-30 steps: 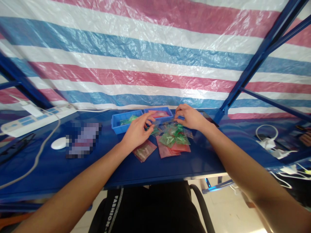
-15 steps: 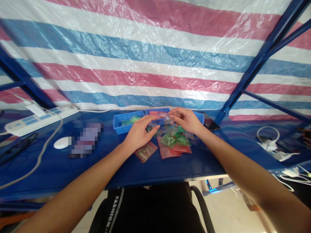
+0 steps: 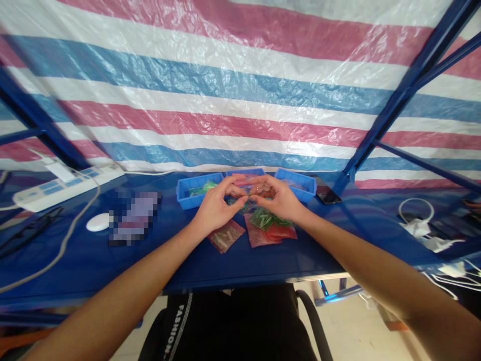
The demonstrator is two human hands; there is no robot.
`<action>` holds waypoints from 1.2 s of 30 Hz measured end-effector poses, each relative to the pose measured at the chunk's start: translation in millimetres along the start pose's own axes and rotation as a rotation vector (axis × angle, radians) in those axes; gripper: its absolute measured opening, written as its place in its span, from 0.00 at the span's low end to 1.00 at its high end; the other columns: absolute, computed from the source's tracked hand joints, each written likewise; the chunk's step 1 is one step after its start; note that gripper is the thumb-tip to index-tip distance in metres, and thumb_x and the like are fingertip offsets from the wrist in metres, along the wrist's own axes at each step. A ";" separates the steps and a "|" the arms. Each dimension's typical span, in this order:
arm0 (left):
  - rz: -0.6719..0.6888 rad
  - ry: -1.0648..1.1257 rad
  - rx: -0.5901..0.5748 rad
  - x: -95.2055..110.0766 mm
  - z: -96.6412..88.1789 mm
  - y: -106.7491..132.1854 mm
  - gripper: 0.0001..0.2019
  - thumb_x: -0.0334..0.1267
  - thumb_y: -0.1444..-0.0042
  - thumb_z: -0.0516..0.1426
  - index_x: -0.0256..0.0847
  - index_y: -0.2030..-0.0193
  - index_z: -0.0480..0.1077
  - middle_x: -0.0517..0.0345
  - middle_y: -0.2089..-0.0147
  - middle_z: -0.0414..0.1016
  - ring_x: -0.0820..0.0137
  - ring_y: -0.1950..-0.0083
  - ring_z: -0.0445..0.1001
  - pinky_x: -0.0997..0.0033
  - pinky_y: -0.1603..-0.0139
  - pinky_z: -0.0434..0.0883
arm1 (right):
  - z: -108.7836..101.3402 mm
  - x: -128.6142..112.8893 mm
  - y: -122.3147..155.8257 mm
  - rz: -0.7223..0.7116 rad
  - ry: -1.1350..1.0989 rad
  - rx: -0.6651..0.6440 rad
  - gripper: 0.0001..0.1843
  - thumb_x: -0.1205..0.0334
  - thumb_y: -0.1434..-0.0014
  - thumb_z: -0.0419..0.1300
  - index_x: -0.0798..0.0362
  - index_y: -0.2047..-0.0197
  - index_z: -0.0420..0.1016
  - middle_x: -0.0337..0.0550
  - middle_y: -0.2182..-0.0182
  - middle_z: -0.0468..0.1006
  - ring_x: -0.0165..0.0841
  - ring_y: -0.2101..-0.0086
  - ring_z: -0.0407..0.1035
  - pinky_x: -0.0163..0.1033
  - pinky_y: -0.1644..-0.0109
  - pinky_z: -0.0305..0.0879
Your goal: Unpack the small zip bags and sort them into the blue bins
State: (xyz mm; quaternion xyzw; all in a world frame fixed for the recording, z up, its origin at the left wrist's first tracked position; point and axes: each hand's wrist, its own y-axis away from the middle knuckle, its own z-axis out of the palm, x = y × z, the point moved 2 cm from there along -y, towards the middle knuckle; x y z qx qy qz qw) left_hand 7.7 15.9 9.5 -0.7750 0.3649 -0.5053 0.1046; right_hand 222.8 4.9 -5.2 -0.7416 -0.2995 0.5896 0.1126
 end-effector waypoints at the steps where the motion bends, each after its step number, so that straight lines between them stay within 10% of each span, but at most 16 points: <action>1: 0.003 -0.002 0.001 0.7 0.1 0.3 0.26 0.39 0.38 0.65 0.42 0.33 0.69 0.55 0.57 0.85 0.64 0.56 0.84 0.64 0.46 0.77 | 0.9 1.3 0.0 0.005 -0.032 -0.013 0.23 0.53 0.37 0.70 0.47 0.41 0.76 0.43 0.57 0.82 0.36 0.58 0.79 0.43 0.53 0.79; 19: 0.092 -0.246 -0.038 7.3 6.3 5.3 0.30 0.29 0.44 0.60 0.44 0.34 0.66 0.64 0.63 0.76 0.70 0.62 0.78 0.71 0.56 0.73 | 15.4 -13.7 8.3 -0.068 0.218 -0.084 0.24 0.67 0.40 0.64 0.49 0.40 0.72 0.42 0.57 0.82 0.36 0.62 0.78 0.44 0.51 0.77; 32: 0.099 -0.263 -0.010 3.3 1.3 1.0 0.23 0.42 0.32 0.60 0.43 0.33 0.69 0.53 0.50 0.82 0.64 0.54 0.79 0.66 0.51 0.75 | 9.1 -20.3 5.7 -0.268 0.467 0.004 0.23 0.68 0.34 0.58 0.45 0.37 0.71 0.44 0.56 0.78 0.37 0.62 0.74 0.44 0.56 0.74; 36: 0.081 -0.275 -0.015 -0.5 0.1 0.6 0.16 0.45 0.30 0.58 0.43 0.40 0.78 0.55 0.60 0.80 0.65 0.61 0.78 0.66 0.57 0.74 | 6.9 -20.6 5.5 -0.323 0.509 0.074 0.18 0.68 0.31 0.59 0.45 0.40 0.74 0.45 0.58 0.78 0.38 0.62 0.73 0.45 0.57 0.73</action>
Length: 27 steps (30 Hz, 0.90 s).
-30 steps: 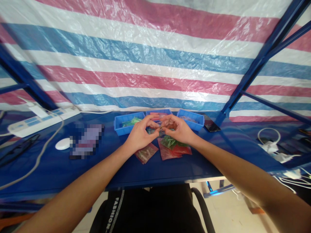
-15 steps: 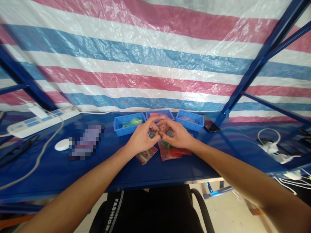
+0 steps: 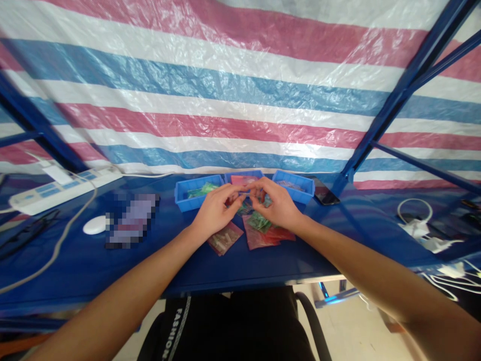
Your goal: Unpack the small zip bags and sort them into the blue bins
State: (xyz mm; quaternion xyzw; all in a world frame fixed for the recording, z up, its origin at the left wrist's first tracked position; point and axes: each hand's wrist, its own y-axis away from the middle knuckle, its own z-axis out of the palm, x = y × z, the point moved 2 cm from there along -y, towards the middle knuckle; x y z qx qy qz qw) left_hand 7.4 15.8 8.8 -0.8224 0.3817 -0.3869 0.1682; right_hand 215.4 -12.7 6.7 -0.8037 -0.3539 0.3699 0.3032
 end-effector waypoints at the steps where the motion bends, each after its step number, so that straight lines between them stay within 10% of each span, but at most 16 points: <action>1: -0.025 0.055 -0.015 -1.4 0.8 0.5 0.17 0.45 0.29 0.58 0.43 0.40 0.78 0.55 0.60 0.81 0.65 0.62 0.78 0.67 0.58 0.75 | -0.9 0.8 -0.1 -0.004 0.007 0.015 0.17 0.67 0.31 0.59 0.45 0.41 0.74 0.45 0.58 0.78 0.38 0.62 0.73 0.45 0.57 0.73; 8: -0.141 0.438 -0.024 -5.7 4.6 0.3 0.16 0.43 0.30 0.56 0.40 0.43 0.79 0.50 0.53 0.85 0.61 0.53 0.83 0.61 0.48 0.79 | -4.9 3.6 -2.0 -0.069 0.076 -0.014 0.08 0.62 0.29 0.63 0.46 0.48 0.77 0.49 0.52 0.82 0.46 0.51 0.74 0.57 0.43 0.72; 14: -0.209 0.485 0.068 -11.4 -0.1 -2.7 0.20 0.53 0.31 0.60 0.39 0.44 0.80 0.50 0.51 0.85 0.62 0.54 0.83 0.63 0.50 0.79 | -2.9 -0.7 -3.1 -0.023 0.035 -0.081 0.30 0.52 0.34 0.70 0.44 0.33 0.69 0.54 0.40 0.75 0.50 0.39 0.68 0.59 0.39 0.72; 27: -0.185 0.484 0.062 -18.4 9.6 -1.7 0.17 0.47 0.39 0.69 0.41 0.51 0.72 0.50 0.54 0.85 0.61 0.52 0.85 0.61 0.47 0.80 | 5.0 12.5 2.0 0.179 -0.176 -0.037 0.23 0.54 0.31 0.65 0.46 0.36 0.70 0.48 0.51 0.80 0.41 0.55 0.77 0.45 0.55 0.77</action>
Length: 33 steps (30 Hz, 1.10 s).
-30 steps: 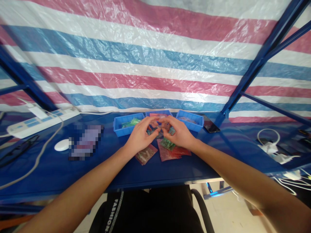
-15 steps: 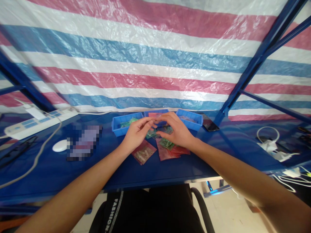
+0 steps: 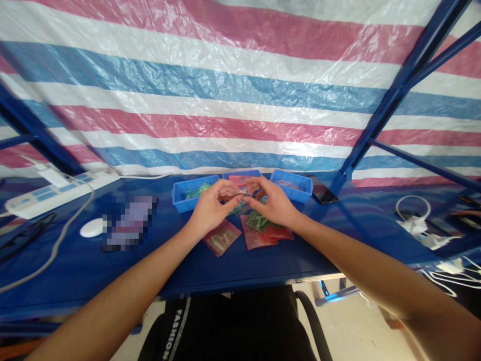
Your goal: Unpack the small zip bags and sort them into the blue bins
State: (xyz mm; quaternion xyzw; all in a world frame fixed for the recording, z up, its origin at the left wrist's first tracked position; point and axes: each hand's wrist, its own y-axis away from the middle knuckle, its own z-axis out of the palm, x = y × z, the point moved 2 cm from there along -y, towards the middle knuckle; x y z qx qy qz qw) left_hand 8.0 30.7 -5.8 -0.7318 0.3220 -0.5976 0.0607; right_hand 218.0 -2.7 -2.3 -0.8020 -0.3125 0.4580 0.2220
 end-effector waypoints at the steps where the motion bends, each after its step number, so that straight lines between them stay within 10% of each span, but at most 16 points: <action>1: 0.006 -0.024 -0.018 1.7 0.2 0.5 0.17 0.46 0.39 0.68 0.41 0.50 0.71 0.50 0.54 0.85 0.61 0.52 0.85 0.60 0.47 0.80 | 0.4 0.7 0.2 0.010 -0.018 -0.010 0.23 0.54 0.31 0.65 0.46 0.35 0.71 0.46 0.54 0.80 0.40 0.56 0.77 0.45 0.55 0.77; 12: 0.097 -0.289 -0.095 8.9 1.2 3.0 0.15 0.42 0.34 0.63 0.44 0.43 0.70 0.48 0.43 0.79 0.61 0.47 0.82 0.61 0.48 0.81 | -23.6 3.7 -7.4 -0.203 0.370 0.012 0.11 0.65 0.28 0.57 0.47 0.48 0.79 0.49 0.56 0.79 0.44 0.53 0.73 0.51 0.47 0.73; 20: 0.197 -0.513 -0.216 17.9 1.9 5.3 0.10 0.41 0.30 0.58 0.44 0.46 0.76 0.51 0.47 0.80 0.60 0.49 0.80 0.62 0.47 0.78 | -61.0 32.2 -11.6 -0.014 0.900 0.128 0.12 0.64 0.29 0.57 0.53 0.49 0.80 0.57 0.55 0.74 0.52 0.52 0.68 0.55 0.48 0.70; 33: 0.378 -0.555 -0.350 25.6 7.4 8.9 0.09 0.38 0.26 0.55 0.42 0.49 0.76 0.49 0.49 0.79 0.61 0.45 0.77 0.61 0.39 0.72 | -26.7 5.2 -9.2 -0.213 0.673 -0.111 0.12 0.59 0.25 0.56 0.53 0.52 0.79 0.52 0.58 0.79 0.46 0.55 0.70 0.53 0.45 0.69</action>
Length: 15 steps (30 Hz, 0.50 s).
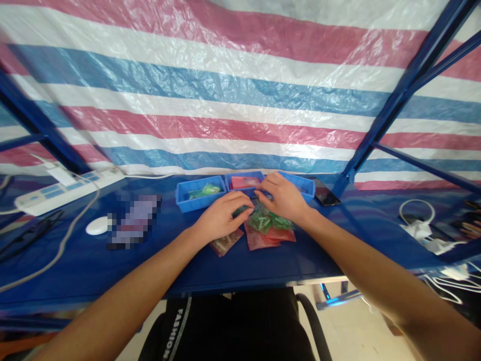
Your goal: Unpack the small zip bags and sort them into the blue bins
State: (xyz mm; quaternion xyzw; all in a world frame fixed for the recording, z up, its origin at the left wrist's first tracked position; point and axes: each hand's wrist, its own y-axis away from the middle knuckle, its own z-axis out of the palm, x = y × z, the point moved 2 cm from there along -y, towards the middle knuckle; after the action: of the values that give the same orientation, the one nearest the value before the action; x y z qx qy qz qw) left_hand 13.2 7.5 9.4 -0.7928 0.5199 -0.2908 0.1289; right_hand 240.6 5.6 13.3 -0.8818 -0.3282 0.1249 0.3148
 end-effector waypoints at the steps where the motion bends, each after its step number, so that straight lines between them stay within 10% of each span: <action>1: 0.005 -0.005 -0.004 0.3 0.1 -0.1 0.09 0.38 0.26 0.54 0.42 0.48 0.76 0.49 0.49 0.79 0.61 0.45 0.77 0.61 0.39 0.72 | 0.5 -2.9 -0.2 -0.023 -0.016 -0.005 0.12 0.59 0.24 0.55 0.53 0.53 0.79 0.51 0.59 0.79 0.45 0.56 0.70 0.52 0.46 0.69; 15: -0.114 0.106 0.114 19.9 -14.1 -10.4 0.16 0.46 0.24 0.52 0.39 0.57 0.76 0.52 0.59 0.78 0.64 0.56 0.76 0.64 0.49 0.71 | 7.7 -9.6 3.3 -0.108 -0.096 -0.056 0.11 0.58 0.25 0.56 0.52 0.56 0.78 0.49 0.62 0.81 0.41 0.59 0.71 0.45 0.53 0.68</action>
State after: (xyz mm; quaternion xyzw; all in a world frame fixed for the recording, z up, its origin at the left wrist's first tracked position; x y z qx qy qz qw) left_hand 18.4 -4.5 32.5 -0.7960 0.4628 -0.3682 0.1293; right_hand 231.7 1.0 5.4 -0.8643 -0.3933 0.1407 0.2803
